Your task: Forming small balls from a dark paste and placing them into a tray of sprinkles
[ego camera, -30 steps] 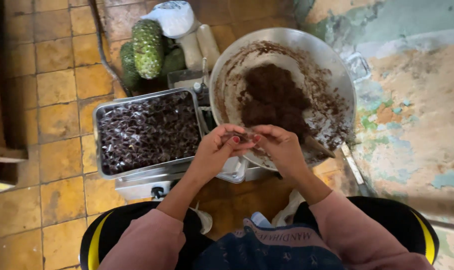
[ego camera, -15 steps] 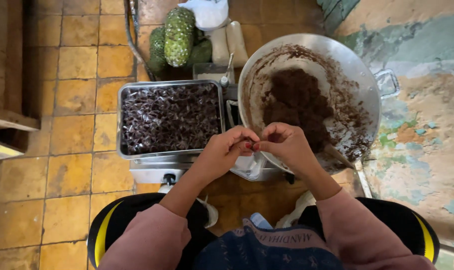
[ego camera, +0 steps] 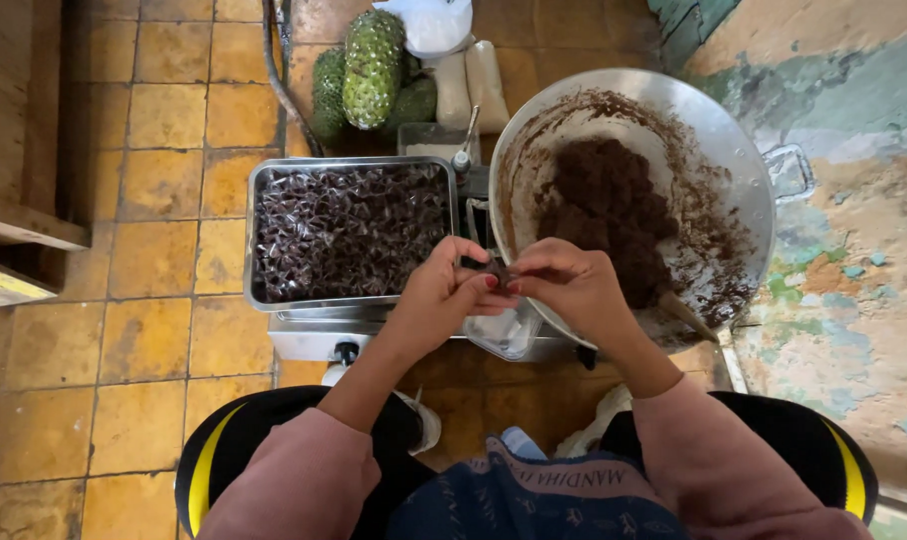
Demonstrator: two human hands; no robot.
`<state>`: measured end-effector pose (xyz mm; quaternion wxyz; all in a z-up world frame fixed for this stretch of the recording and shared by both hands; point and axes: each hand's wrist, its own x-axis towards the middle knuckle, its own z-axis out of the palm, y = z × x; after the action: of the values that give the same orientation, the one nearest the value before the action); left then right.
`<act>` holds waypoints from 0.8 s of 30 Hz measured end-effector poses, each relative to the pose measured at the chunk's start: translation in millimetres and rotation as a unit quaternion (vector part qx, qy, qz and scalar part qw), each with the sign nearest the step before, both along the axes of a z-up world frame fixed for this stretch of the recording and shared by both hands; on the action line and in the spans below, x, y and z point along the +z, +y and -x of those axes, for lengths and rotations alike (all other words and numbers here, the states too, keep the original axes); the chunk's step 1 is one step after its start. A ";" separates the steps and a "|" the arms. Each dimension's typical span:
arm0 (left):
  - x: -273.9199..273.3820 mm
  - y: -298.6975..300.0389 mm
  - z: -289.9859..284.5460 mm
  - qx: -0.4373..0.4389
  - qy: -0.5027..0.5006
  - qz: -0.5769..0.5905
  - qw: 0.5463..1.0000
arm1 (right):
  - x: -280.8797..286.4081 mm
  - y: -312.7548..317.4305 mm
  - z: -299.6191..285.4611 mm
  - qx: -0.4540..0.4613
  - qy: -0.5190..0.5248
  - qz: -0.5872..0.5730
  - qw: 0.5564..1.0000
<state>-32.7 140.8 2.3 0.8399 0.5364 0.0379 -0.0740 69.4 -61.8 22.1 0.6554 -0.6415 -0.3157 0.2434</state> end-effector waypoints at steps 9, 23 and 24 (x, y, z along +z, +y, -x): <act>-0.1 6.4 11.2 0.077 0.013 -0.077 0.994 | -6.0 19.7 11.8 -0.031 -0.128 0.056 0.990; 42.5 77.8 44.9 0.231 0.096 -0.305 0.919 | -148.9 99.0 13.5 -0.088 0.032 0.171 0.981; 40.2 77.7 47.6 0.233 0.099 -0.304 0.918 | -171.6 105.5 16.1 -0.119 -0.032 0.199 0.972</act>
<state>-80.2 218.5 42.4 0.6215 0.7320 0.2654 0.0860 53.4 43.7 -149.5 0.5286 -0.7994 -0.2028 0.2012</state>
